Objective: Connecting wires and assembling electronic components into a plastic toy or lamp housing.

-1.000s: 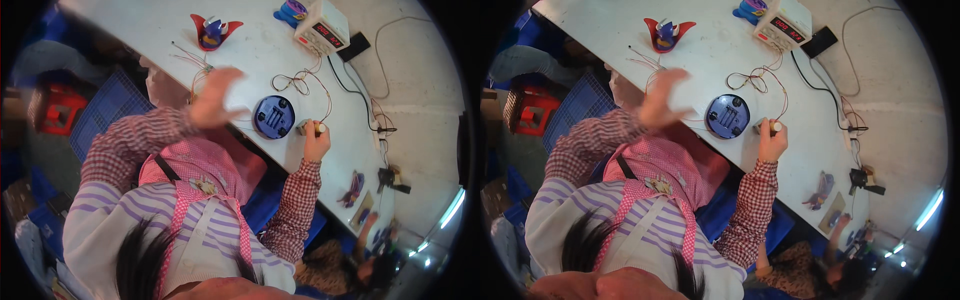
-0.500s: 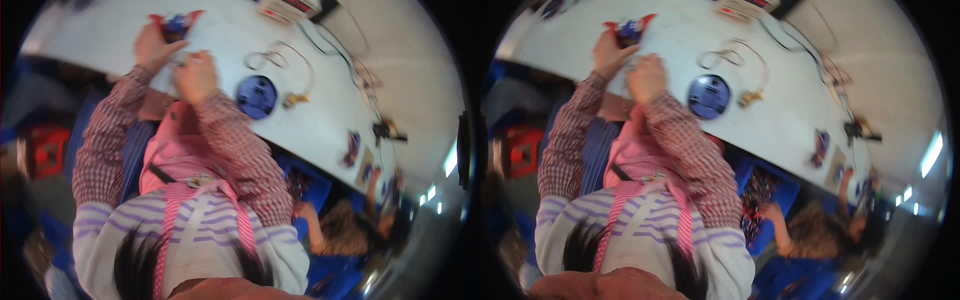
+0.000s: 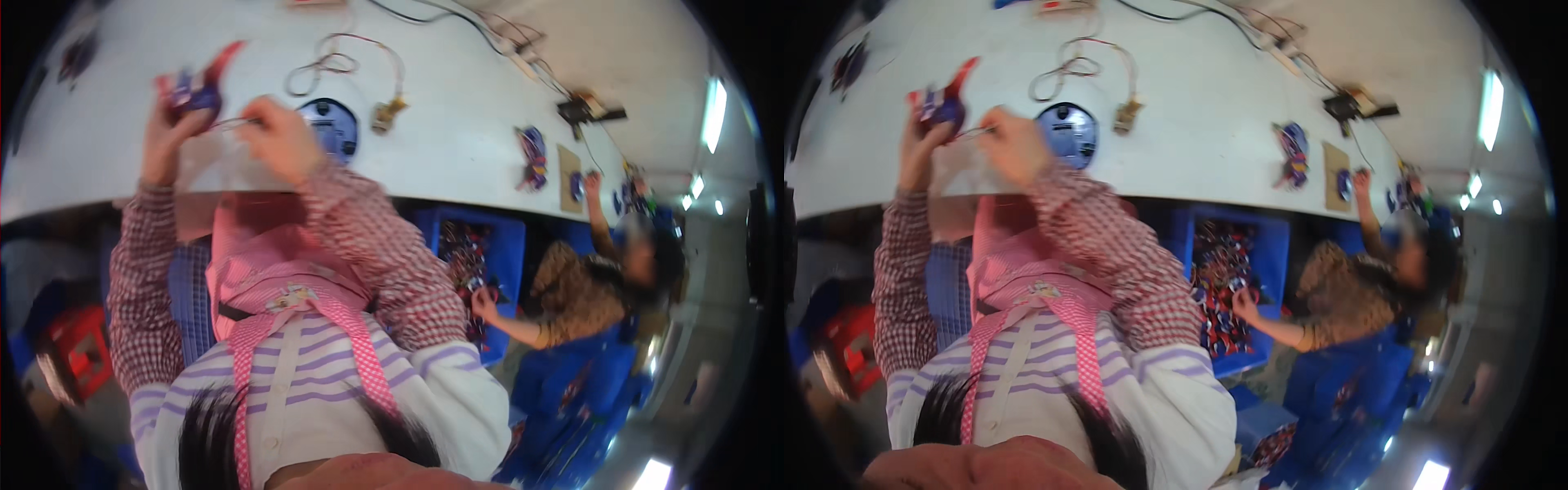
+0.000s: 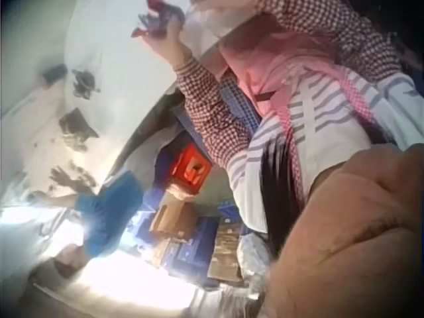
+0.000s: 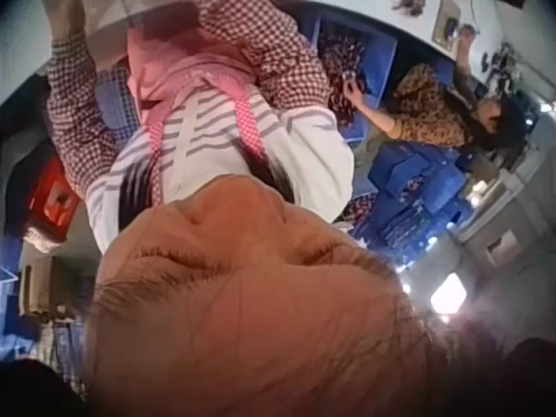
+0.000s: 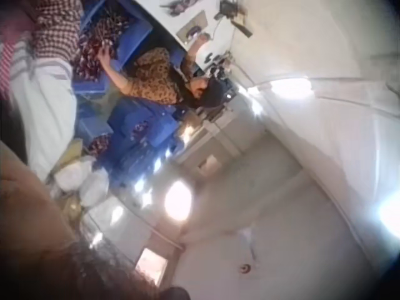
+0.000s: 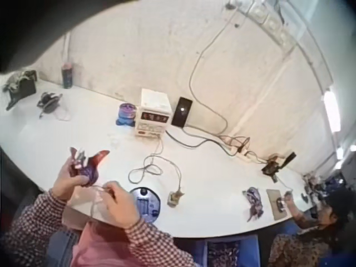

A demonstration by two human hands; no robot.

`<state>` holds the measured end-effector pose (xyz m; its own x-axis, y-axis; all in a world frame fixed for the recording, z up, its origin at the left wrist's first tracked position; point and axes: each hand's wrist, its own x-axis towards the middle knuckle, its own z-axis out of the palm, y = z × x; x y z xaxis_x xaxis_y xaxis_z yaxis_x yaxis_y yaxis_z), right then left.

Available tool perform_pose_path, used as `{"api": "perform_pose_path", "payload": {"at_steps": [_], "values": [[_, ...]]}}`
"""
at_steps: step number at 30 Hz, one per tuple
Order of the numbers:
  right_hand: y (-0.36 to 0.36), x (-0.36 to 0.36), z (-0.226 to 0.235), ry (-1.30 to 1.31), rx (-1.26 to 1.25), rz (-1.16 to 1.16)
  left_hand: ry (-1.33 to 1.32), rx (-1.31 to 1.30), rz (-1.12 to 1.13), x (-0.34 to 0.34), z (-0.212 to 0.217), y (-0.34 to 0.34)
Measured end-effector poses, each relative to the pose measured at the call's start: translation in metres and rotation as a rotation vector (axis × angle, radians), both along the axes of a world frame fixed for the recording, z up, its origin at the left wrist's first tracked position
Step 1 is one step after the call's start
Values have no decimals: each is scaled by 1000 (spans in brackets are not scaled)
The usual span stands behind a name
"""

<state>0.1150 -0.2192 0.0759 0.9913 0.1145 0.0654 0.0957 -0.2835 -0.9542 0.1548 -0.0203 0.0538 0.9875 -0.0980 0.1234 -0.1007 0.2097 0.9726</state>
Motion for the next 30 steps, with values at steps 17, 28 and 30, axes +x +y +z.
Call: {"api": "perform_pose_path", "payload": {"at_steps": [17,28,30], "values": [[-98,-18,-52,-420,-461,-322,-482,865,27,-20,-13,-98],[-18,-25,37,49,317,110,57,-457,3,-64,39,-23],[-12,-28,37,-18,82,87,52,-413,177,-52,44,25]]}}
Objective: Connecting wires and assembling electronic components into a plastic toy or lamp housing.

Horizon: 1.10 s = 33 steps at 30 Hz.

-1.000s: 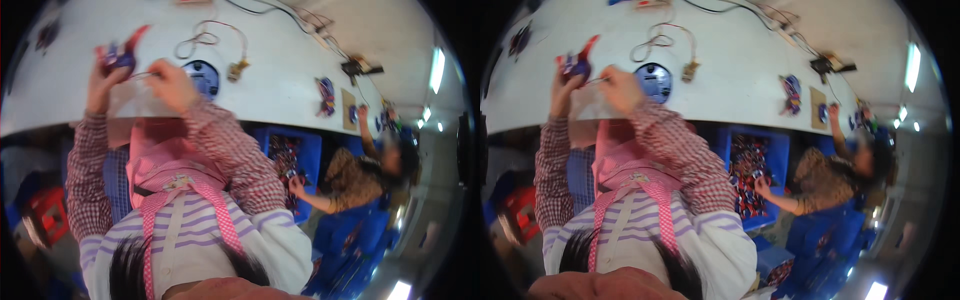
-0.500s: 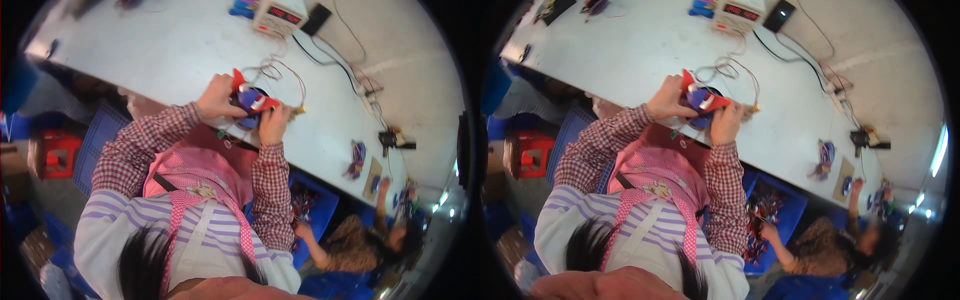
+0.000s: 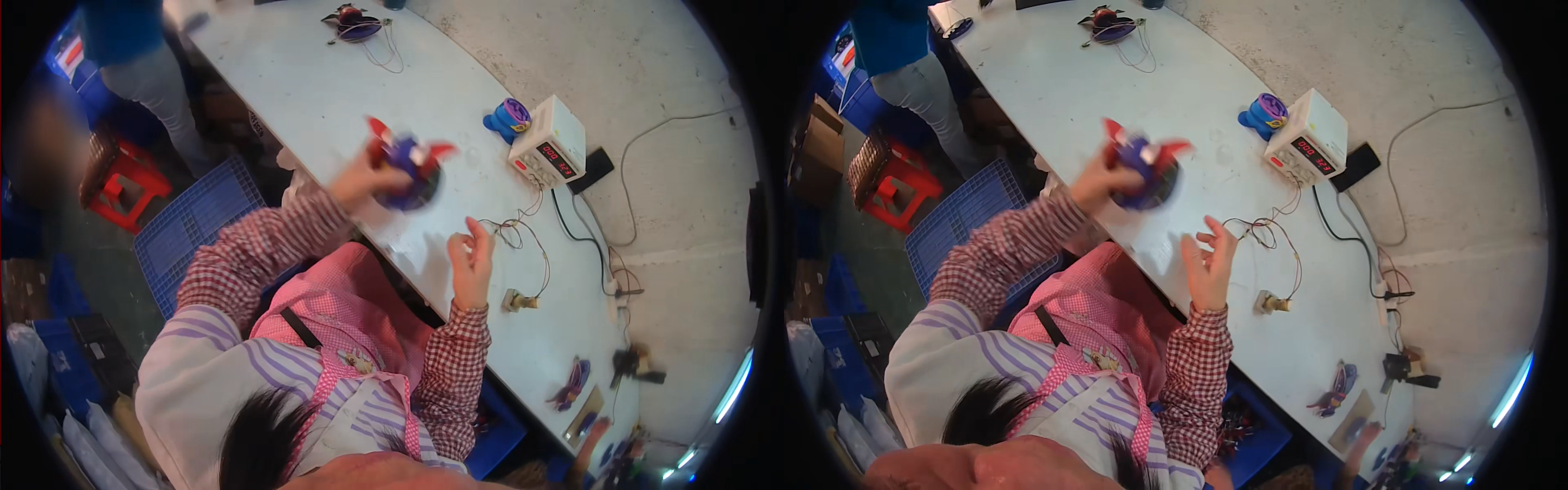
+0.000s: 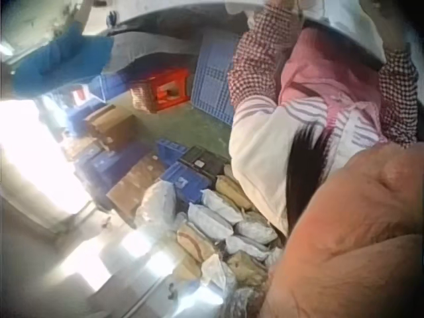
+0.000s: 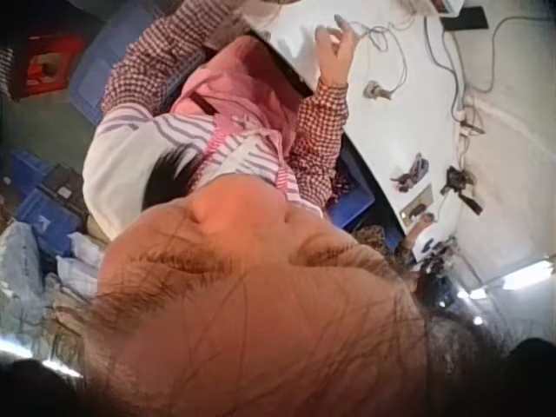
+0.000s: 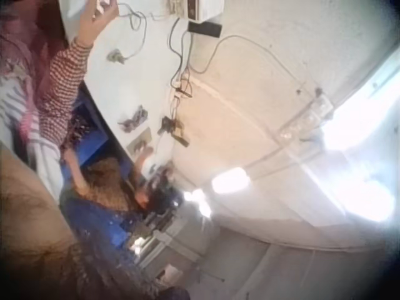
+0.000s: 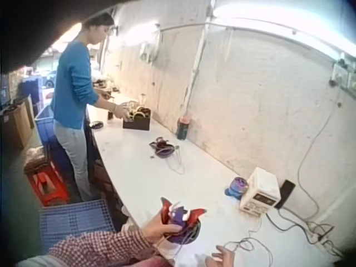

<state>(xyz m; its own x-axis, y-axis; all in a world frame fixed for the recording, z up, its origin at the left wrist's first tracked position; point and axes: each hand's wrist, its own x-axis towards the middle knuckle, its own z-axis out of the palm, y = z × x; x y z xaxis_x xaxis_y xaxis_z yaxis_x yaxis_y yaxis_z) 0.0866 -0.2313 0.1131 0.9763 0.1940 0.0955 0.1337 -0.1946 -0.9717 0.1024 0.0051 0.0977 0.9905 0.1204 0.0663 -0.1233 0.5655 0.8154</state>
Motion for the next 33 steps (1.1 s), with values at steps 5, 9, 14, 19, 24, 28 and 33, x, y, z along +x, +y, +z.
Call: {"api": "perform_pose_path", "payload": {"at_steps": [5,9,14,19,24,28,33], "values": [[4,5,-43,-635,-413,-176,245,619,501,64,-37,156],[4,1,-76,-627,-550,-291,151,871,499,144,-68,287],[0,-6,-73,-627,-636,-288,359,1259,808,249,-118,400],[-15,-16,-53,-517,-157,-315,649,1643,1164,255,-116,403],[-181,-31,-30,-576,-360,-718,-230,1604,545,100,-97,229],[-374,-9,-12,-302,-1053,-1101,-233,1417,52,-38,-79,63],[-511,-8,-24,509,-1277,-1151,-408,1334,-68,-115,-54,-51]]}}
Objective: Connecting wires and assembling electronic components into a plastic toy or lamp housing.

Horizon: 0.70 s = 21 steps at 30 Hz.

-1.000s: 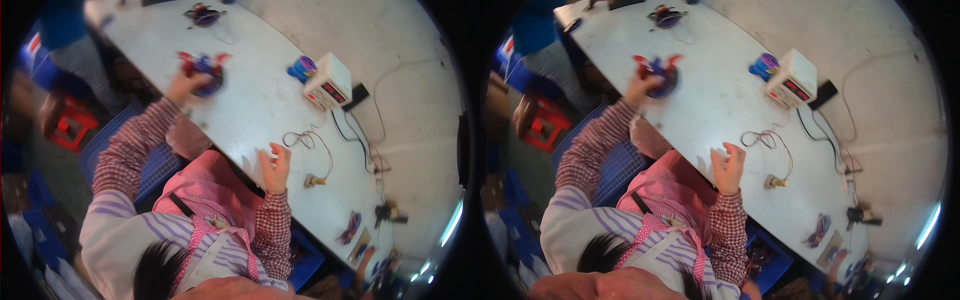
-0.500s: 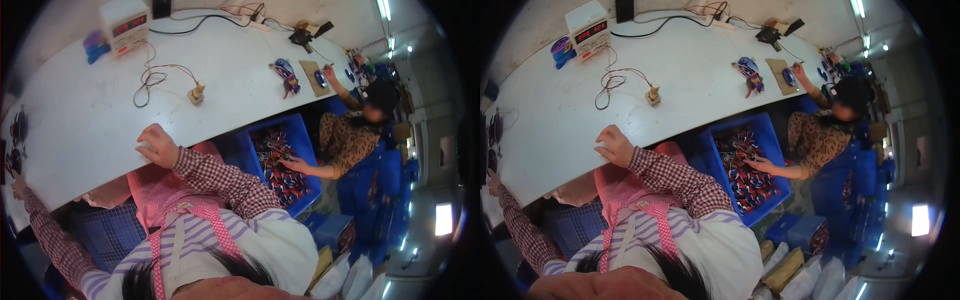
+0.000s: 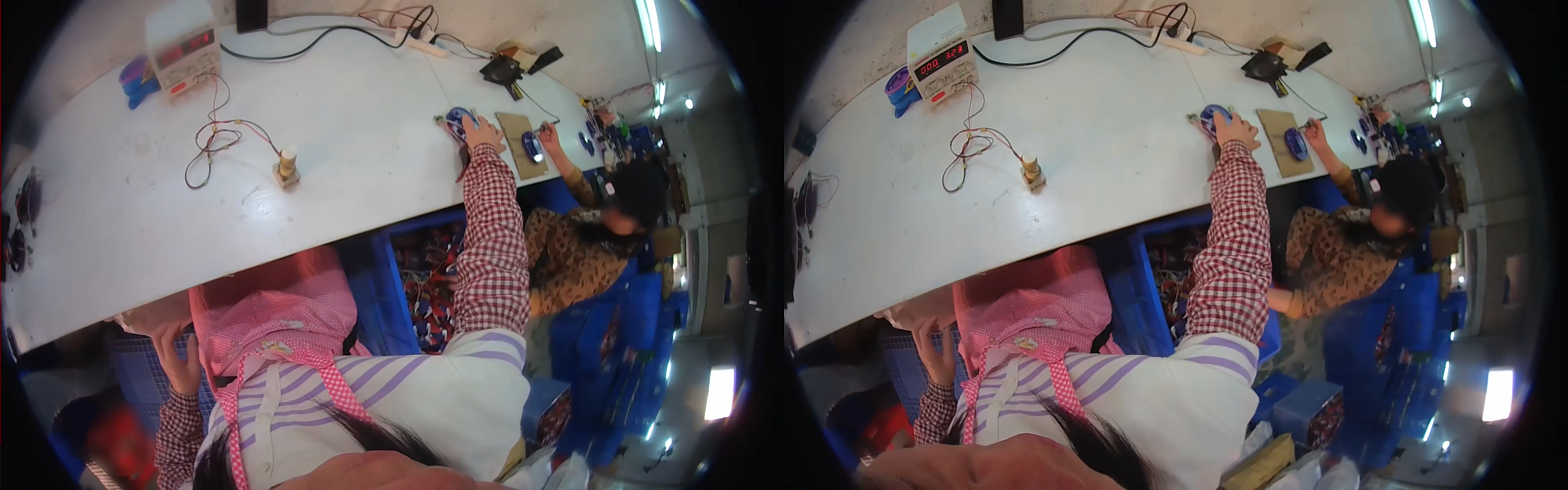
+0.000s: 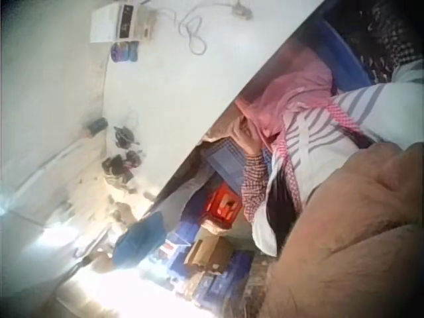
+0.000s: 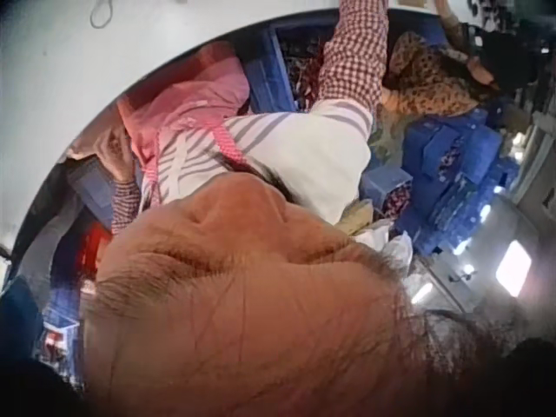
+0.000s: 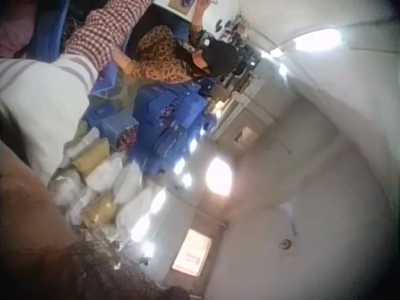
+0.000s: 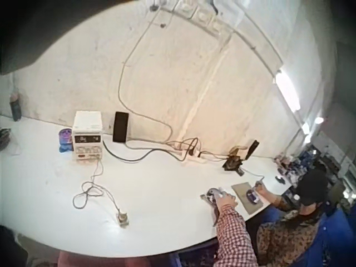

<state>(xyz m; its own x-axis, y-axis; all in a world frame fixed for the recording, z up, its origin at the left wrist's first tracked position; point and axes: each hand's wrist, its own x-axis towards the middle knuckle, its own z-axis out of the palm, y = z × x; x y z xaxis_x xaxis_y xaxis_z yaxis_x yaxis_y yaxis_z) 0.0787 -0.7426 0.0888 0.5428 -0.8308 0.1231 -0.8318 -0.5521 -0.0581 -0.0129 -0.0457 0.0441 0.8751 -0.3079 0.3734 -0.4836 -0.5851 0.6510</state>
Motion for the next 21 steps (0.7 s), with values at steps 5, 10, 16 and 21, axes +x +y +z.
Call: {"api": "perform_pose_path", "payload": {"at_steps": [5,10,16,21], "values": [[-38,21,0,97,158,83,319,-95,-39,-11,9,-34],[-10,11,8,141,344,124,289,-101,-185,-2,21,-79],[31,-1,15,-123,418,298,336,-273,-615,15,25,-206],[51,-8,5,-190,326,510,-193,-178,-828,28,24,-347]]}}
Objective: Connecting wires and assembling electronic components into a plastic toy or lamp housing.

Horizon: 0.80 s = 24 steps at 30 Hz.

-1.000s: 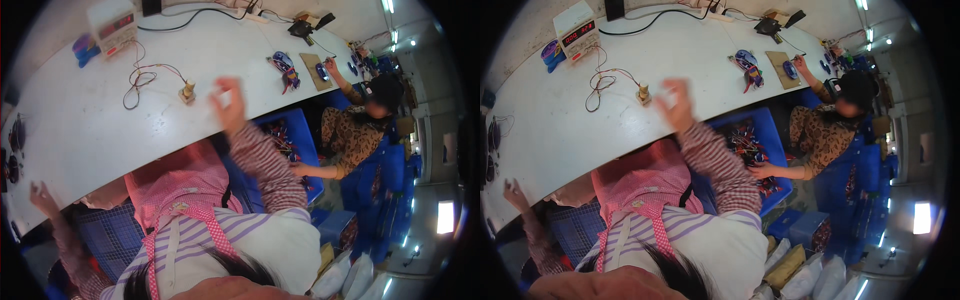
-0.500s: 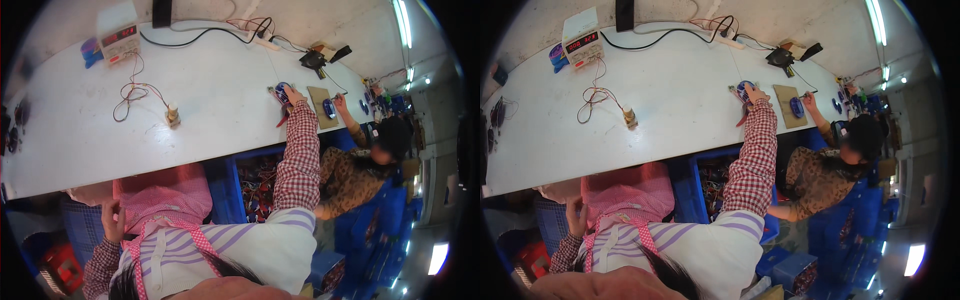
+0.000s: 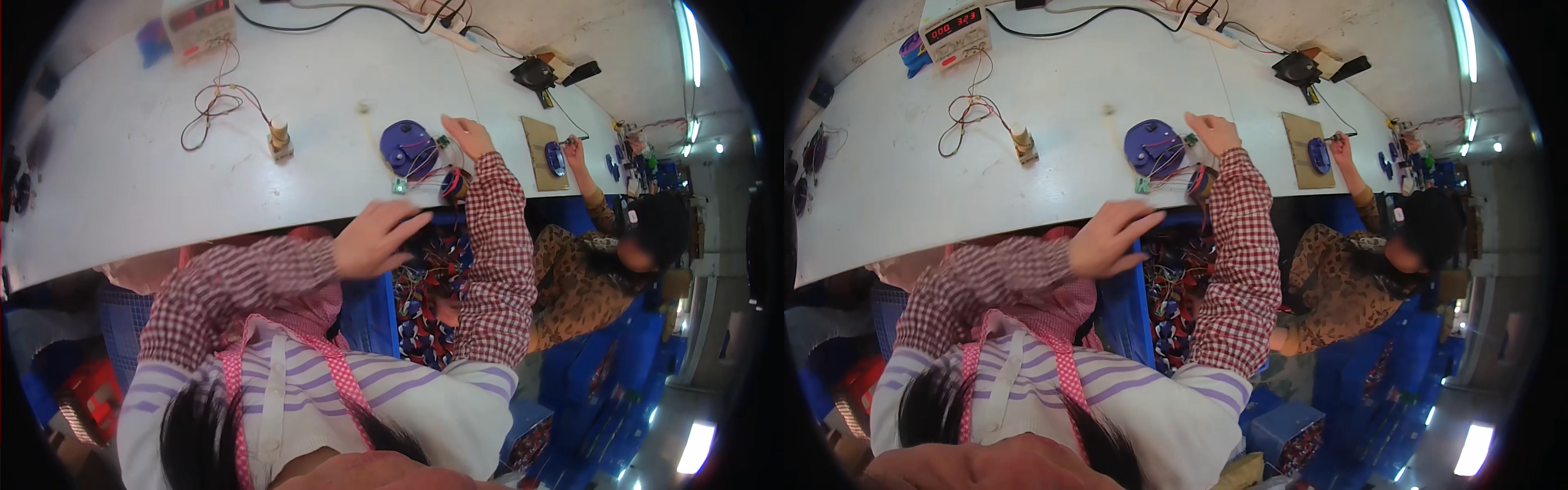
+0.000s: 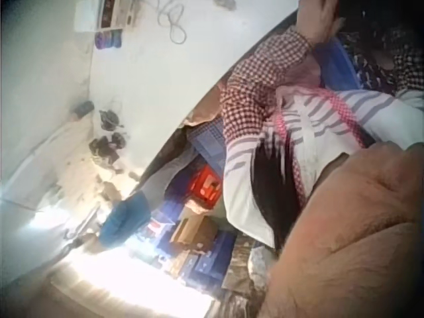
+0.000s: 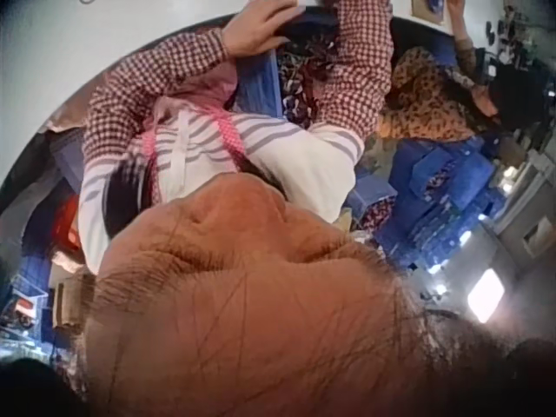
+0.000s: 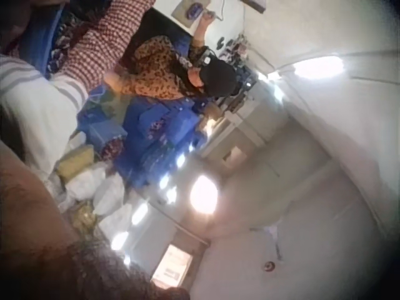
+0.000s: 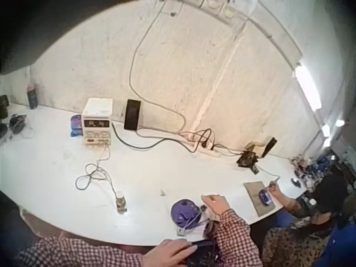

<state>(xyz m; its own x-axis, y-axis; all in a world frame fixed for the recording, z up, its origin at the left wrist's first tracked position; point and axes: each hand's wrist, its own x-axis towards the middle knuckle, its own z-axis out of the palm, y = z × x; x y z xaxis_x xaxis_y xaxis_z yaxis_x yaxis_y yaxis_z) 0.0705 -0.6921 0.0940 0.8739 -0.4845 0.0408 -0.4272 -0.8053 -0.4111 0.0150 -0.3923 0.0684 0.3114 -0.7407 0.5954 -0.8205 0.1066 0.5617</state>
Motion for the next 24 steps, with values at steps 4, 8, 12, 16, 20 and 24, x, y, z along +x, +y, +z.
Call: {"api": "perform_pose_path", "payload": {"at_steps": [4,8,12,16,20,24], "values": [[13,-26,-4,-39,-53,143,-202,151,323,35,-11,-55],[21,-80,0,-190,38,61,-179,385,295,63,-25,-60],[34,-122,-8,-159,-120,368,-192,356,381,64,-24,-61],[48,-124,-7,-90,-348,269,-190,160,272,46,-6,-53],[75,-128,21,-202,-128,272,-244,96,172,27,20,-33],[117,-145,54,6,481,416,-286,96,105,7,29,-7]]}}
